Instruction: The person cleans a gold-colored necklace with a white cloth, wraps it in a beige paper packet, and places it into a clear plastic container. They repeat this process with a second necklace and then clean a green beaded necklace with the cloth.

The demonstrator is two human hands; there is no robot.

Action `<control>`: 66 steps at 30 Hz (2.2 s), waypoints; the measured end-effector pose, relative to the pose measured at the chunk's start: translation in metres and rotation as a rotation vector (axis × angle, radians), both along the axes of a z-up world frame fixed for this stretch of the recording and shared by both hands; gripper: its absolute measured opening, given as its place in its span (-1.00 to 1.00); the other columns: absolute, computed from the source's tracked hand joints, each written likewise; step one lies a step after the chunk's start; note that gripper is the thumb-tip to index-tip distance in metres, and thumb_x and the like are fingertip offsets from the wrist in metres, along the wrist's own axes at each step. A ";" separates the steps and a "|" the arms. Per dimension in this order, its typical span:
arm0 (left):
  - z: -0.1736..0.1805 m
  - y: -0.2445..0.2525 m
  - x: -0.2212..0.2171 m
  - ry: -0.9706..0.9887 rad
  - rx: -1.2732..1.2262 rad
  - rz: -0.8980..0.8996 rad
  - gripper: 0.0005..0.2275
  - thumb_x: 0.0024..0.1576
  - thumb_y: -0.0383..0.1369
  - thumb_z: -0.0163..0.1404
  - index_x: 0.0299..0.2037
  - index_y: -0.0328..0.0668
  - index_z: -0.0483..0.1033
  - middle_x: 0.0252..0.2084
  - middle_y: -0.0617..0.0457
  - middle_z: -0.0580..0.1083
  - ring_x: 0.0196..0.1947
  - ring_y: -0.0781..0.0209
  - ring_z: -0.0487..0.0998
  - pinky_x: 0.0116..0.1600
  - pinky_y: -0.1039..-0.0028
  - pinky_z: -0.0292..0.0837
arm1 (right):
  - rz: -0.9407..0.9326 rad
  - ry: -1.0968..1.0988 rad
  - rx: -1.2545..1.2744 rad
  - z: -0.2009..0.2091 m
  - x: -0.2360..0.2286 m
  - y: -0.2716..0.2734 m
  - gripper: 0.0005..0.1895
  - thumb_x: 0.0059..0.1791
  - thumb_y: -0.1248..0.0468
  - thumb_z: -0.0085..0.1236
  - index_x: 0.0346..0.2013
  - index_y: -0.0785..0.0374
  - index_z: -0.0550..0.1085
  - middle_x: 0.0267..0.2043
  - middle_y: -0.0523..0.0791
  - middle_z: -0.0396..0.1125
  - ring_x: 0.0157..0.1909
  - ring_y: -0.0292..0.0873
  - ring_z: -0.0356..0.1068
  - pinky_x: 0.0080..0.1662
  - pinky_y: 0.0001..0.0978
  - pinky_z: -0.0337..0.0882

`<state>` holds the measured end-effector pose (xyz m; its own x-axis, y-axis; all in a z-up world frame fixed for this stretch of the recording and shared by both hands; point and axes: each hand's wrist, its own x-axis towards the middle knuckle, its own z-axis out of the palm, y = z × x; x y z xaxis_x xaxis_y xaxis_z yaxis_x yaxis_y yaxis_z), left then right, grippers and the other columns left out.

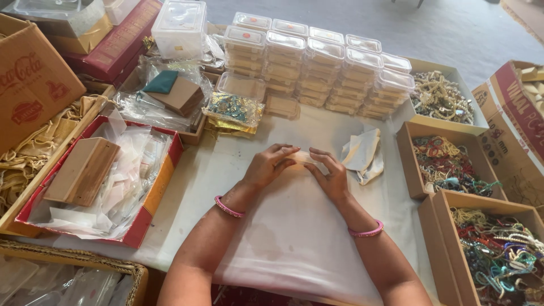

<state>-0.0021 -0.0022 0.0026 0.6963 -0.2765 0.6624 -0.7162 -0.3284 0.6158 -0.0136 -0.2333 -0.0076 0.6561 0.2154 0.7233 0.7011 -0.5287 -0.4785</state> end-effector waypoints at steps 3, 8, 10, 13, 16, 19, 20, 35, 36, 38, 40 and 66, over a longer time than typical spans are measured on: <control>0.003 0.000 -0.003 -0.005 0.049 0.025 -0.67 0.15 -0.29 0.19 0.14 0.12 0.58 0.07 -0.04 0.56 -0.10 0.04 0.66 -0.02 0.37 0.59 | -0.050 -0.119 -0.138 0.015 -0.009 0.005 -0.62 -0.07 0.33 0.36 0.02 0.26 0.49 0.11 0.01 0.46 0.14 0.04 0.46 0.14 -0.15 0.44; -0.005 0.000 0.001 -0.203 0.108 0.091 -0.54 0.13 -0.25 0.21 0.26 0.10 0.46 0.27 -0.10 0.40 0.17 -0.07 0.49 0.19 0.22 0.45 | -0.134 -0.192 -0.302 0.015 0.000 0.008 -0.58 -0.04 0.32 0.29 0.10 0.23 0.46 0.15 -0.03 0.44 0.15 0.06 0.42 0.15 -0.08 0.38; -0.004 0.000 0.002 -0.304 0.130 0.145 -0.45 0.10 -0.23 0.23 0.33 0.03 0.37 0.35 -0.16 0.31 0.29 -0.15 0.38 0.28 0.12 0.36 | -0.173 -0.207 -0.318 0.018 0.015 0.012 -0.58 -0.03 0.32 0.28 0.12 0.22 0.46 0.16 -0.04 0.43 0.16 0.07 0.41 0.15 -0.08 0.39; -0.016 -0.002 0.009 -0.286 0.167 0.265 -0.26 0.04 -0.22 0.25 0.44 -0.15 0.20 0.44 -0.24 0.15 0.40 -0.25 0.19 0.36 0.00 0.20 | -0.255 -0.178 -0.262 0.030 0.047 0.022 -0.59 -0.02 0.34 0.25 0.13 0.20 0.46 0.16 -0.02 0.42 0.17 0.12 0.39 0.14 -0.08 0.41; -0.033 0.000 0.022 -0.107 0.232 0.340 -0.30 -0.01 -0.28 0.26 0.37 -0.13 0.25 0.45 -0.24 0.12 0.38 -0.24 0.19 0.32 0.03 0.21 | -0.309 -0.187 -0.285 0.040 0.087 0.040 -0.58 -0.02 0.36 0.24 0.14 0.19 0.46 0.12 -0.01 0.39 0.14 0.16 0.37 0.10 -0.07 0.41; -0.046 -0.001 0.031 -0.005 0.290 0.385 -0.40 -0.07 -0.29 0.27 0.22 -0.14 0.35 0.40 -0.28 0.15 0.32 -0.27 0.22 0.25 0.02 0.24 | -0.326 -0.257 -0.379 0.040 0.125 0.057 -0.58 -0.06 0.35 0.25 0.10 0.19 0.46 0.07 0.00 0.35 0.11 0.17 0.36 0.09 -0.04 0.38; -0.046 -0.001 0.030 0.011 0.311 0.388 -0.43 -0.06 -0.30 0.26 0.19 -0.14 0.38 0.39 -0.27 0.16 0.31 -0.25 0.23 0.24 0.01 0.25 | -0.329 -0.228 -0.404 0.036 0.135 0.061 -0.58 -0.07 0.35 0.24 0.09 0.19 0.46 0.05 0.00 0.34 0.09 0.16 0.35 0.09 -0.04 0.37; -0.045 0.003 0.029 0.009 0.346 0.370 -0.57 -0.05 -0.31 0.20 0.05 -0.18 0.48 0.30 -0.31 0.27 0.26 -0.23 0.30 0.19 -0.03 0.25 | -0.286 -0.400 -0.557 0.040 0.147 0.054 -0.62 -0.11 0.23 0.25 -0.02 0.22 0.47 0.05 -0.01 0.35 0.11 0.08 0.34 0.20 0.04 0.27; -0.043 -0.001 0.026 -0.003 0.343 0.360 -0.59 -0.06 -0.31 0.20 0.01 -0.21 0.48 0.27 -0.35 0.29 0.24 -0.26 0.31 0.17 -0.05 0.27 | -0.266 -0.440 -0.630 0.047 0.140 0.038 -0.64 -0.10 0.21 0.25 -0.04 0.20 0.48 0.04 -0.02 0.36 0.10 0.05 0.36 0.21 0.03 0.27; -0.023 0.006 0.022 0.006 0.413 0.343 -0.71 -0.03 -0.37 0.17 -0.10 -0.22 0.52 0.13 -0.33 0.40 0.25 -0.26 0.36 0.16 -0.03 0.36 | -0.310 -0.437 -0.778 0.066 0.130 0.002 -0.74 -0.07 0.20 0.26 -0.12 0.18 0.49 -0.08 -0.05 0.37 0.00 0.02 0.39 0.16 0.00 0.30; -0.012 0.007 0.016 -0.002 0.487 0.279 -0.83 -0.01 -0.42 0.13 -0.22 -0.23 0.57 -0.01 -0.31 0.51 0.27 -0.25 0.41 0.15 0.00 0.44 | -0.388 -0.402 -0.934 0.088 0.102 -0.045 -0.82 -0.03 0.19 0.27 -0.20 0.15 0.50 -0.20 -0.08 0.38 -0.10 -0.02 0.42 0.11 -0.04 0.34; -0.039 0.002 0.018 -0.038 0.502 0.391 -0.56 0.03 -0.25 0.25 0.12 -0.17 0.54 0.34 -0.30 0.28 0.21 -0.23 0.42 0.12 0.00 0.37 | -0.960 0.841 -0.764 0.142 -0.162 -0.342 -0.50 0.09 0.03 0.04 0.31 0.00 0.33 0.28 -0.04 0.33 0.25 0.01 0.35 0.26 -0.12 0.33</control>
